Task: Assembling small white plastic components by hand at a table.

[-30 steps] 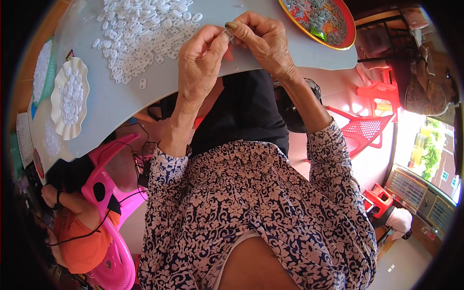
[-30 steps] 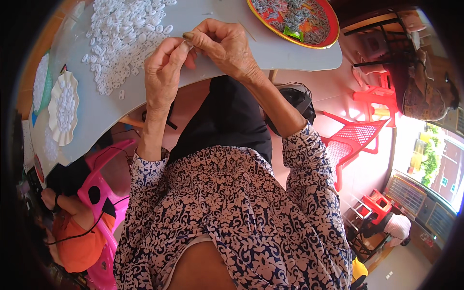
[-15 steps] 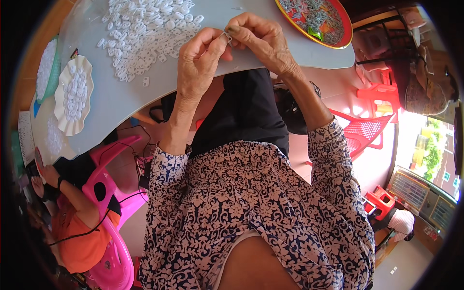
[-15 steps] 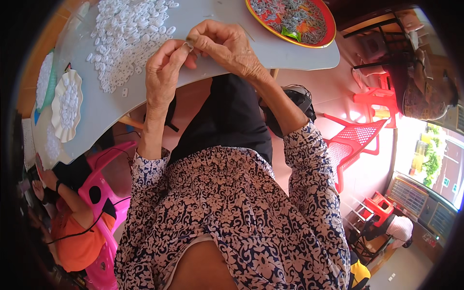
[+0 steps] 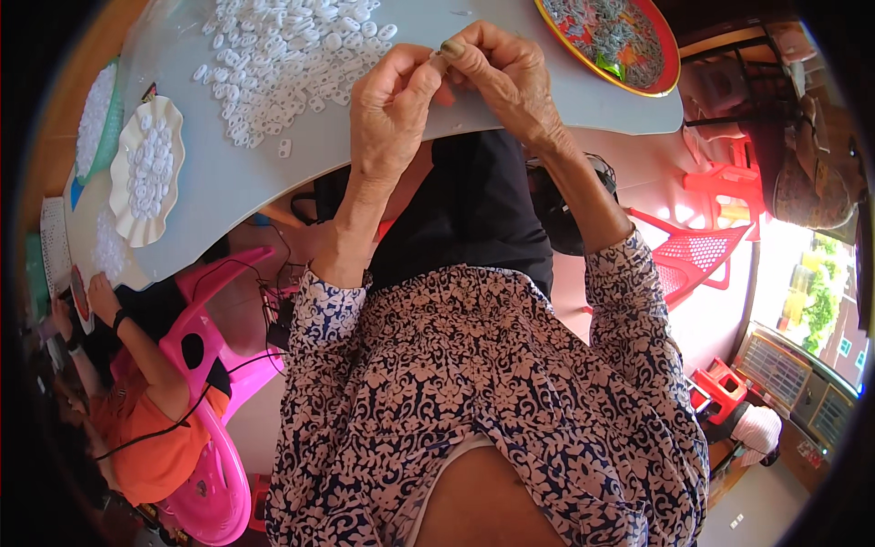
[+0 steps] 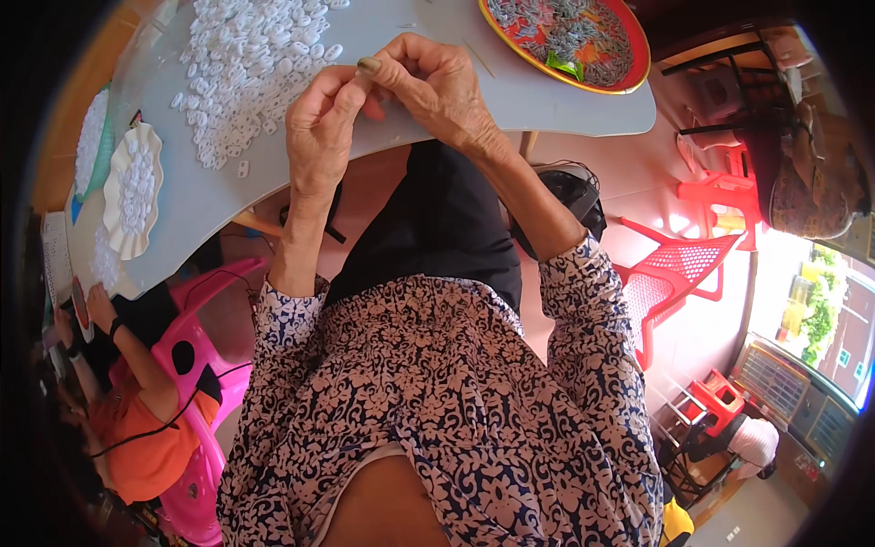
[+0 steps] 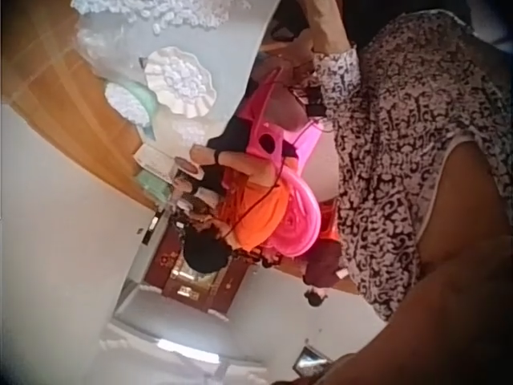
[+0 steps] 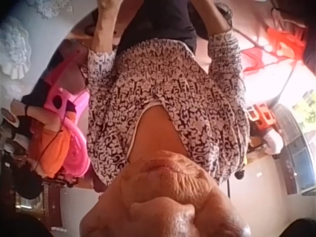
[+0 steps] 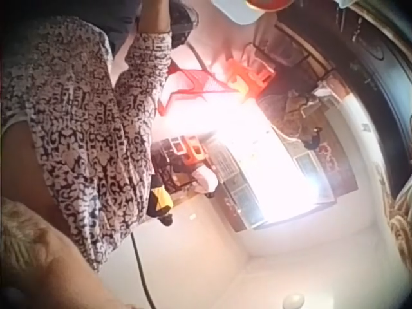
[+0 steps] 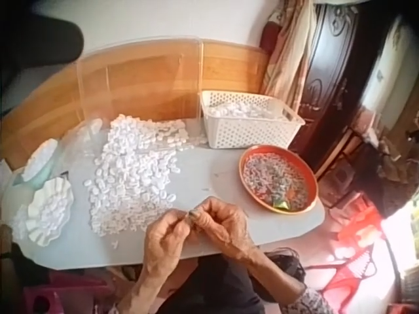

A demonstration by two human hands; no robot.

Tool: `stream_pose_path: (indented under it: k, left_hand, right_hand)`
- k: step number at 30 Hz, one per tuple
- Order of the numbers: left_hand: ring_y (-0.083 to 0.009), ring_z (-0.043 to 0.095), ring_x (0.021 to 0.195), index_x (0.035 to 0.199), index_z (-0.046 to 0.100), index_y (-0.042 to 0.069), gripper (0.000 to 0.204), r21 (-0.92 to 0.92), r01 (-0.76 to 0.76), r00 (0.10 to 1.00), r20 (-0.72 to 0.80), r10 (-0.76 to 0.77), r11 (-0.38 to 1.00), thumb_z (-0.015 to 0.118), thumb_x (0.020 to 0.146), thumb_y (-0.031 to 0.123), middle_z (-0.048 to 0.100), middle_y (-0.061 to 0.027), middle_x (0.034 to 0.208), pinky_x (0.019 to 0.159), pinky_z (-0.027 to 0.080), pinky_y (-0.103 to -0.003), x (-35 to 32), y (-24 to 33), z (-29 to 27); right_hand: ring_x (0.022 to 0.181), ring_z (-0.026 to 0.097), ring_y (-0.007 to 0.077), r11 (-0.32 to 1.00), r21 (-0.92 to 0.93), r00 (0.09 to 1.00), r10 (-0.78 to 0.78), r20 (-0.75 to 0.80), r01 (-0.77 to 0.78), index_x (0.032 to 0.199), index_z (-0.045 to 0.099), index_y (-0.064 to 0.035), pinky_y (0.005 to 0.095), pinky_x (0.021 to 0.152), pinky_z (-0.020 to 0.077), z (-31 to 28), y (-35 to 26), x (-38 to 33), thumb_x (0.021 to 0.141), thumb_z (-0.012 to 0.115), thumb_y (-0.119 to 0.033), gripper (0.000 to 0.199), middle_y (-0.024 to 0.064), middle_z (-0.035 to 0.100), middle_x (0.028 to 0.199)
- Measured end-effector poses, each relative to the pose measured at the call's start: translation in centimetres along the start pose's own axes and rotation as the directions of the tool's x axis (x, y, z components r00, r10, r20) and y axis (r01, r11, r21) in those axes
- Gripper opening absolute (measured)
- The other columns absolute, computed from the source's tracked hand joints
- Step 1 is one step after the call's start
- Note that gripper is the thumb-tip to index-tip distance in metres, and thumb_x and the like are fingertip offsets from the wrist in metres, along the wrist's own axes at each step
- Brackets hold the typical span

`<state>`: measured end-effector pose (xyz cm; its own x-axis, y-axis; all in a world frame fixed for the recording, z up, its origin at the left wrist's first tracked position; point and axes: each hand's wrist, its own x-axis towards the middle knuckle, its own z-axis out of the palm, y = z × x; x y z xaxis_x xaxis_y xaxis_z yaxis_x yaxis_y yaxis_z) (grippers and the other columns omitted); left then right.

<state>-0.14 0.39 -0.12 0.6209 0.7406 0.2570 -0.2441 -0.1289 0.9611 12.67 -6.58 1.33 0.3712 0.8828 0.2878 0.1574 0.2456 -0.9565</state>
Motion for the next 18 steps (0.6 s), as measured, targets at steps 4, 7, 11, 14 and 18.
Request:
stream_pose_path:
  k: [4,7,11,14,18]
  left_hand:
    - [-0.0049,0.051,0.061,0.086,0.060,0.002,0.016,0.058,-0.018,1.000,0.008,0.018,0.998,0.058,0.090,0.018,0.059,0.0003,0.068,0.054,0.040,-0.021,0.0,0.3,-0.7]
    - [-0.0086,0.052,0.062,0.085,0.059,0.002,0.013,0.296,-0.091,0.995,0.000,0.095,0.951,0.059,0.088,0.015,0.059,-0.0021,0.068,0.057,0.041,-0.023,0.7,2.6,-1.3]
    - [-0.0224,0.054,0.077,0.083,0.060,0.003,0.006,0.793,-0.489,0.836,0.309,0.453,0.362,0.061,0.080,0.008,0.057,-0.0066,0.075,0.075,0.043,-0.033,4.6,2.8,-4.4]
    - [-0.0311,0.049,0.098,0.092,0.062,0.005,0.013,0.844,-0.510,0.838,0.442,0.320,0.168,0.062,0.080,0.010,0.057,-0.0110,0.101,0.088,0.039,-0.041,6.5,1.9,-5.1]
    - [-0.0346,0.044,0.106,0.091,0.060,0.005,0.015,0.819,-0.570,0.820,0.561,0.114,0.071,0.064,0.078,0.010,0.052,-0.0117,0.109,0.088,0.038,-0.043,8.0,1.4,-5.6]
  right_hand:
    - [0.065,0.052,0.0040,0.999,0.037,0.998,0.031,0.055,-0.033,0.084,0.062,-0.0010,0.0200,0.059,0.0440,-0.1,-0.1,-0.1,0.089,0.063,-0.024,0.023,-0.0007,0.059,0.069]
    - [0.067,0.055,0.0050,0.999,-0.047,0.999,0.005,0.045,-0.002,0.086,0.062,-0.0005,0.0205,0.062,0.0466,-0.6,0.6,0.0,0.088,0.063,-0.024,0.023,0.0008,0.062,0.072]
    - [0.064,0.055,0.0052,0.997,0.054,0.998,0.056,0.036,-0.058,0.085,0.061,-0.0005,0.0204,0.061,0.0472,0.2,-0.2,-0.3,0.089,0.063,-0.022,0.022,0.0018,0.063,0.074]
    - [0.062,0.054,0.0048,0.994,0.079,0.996,0.076,0.043,-0.079,0.084,0.059,-0.0005,0.0201,0.059,0.0470,-0.3,0.0,-0.3,0.089,0.063,-0.020,0.021,0.0019,0.063,0.074]
    - [0.061,0.053,0.0045,0.995,0.085,0.997,0.055,0.045,-0.059,0.083,0.059,-0.0006,0.0199,0.058,0.0468,-0.2,0.1,-0.3,0.088,0.063,-0.020,0.021,0.0022,0.063,0.074]
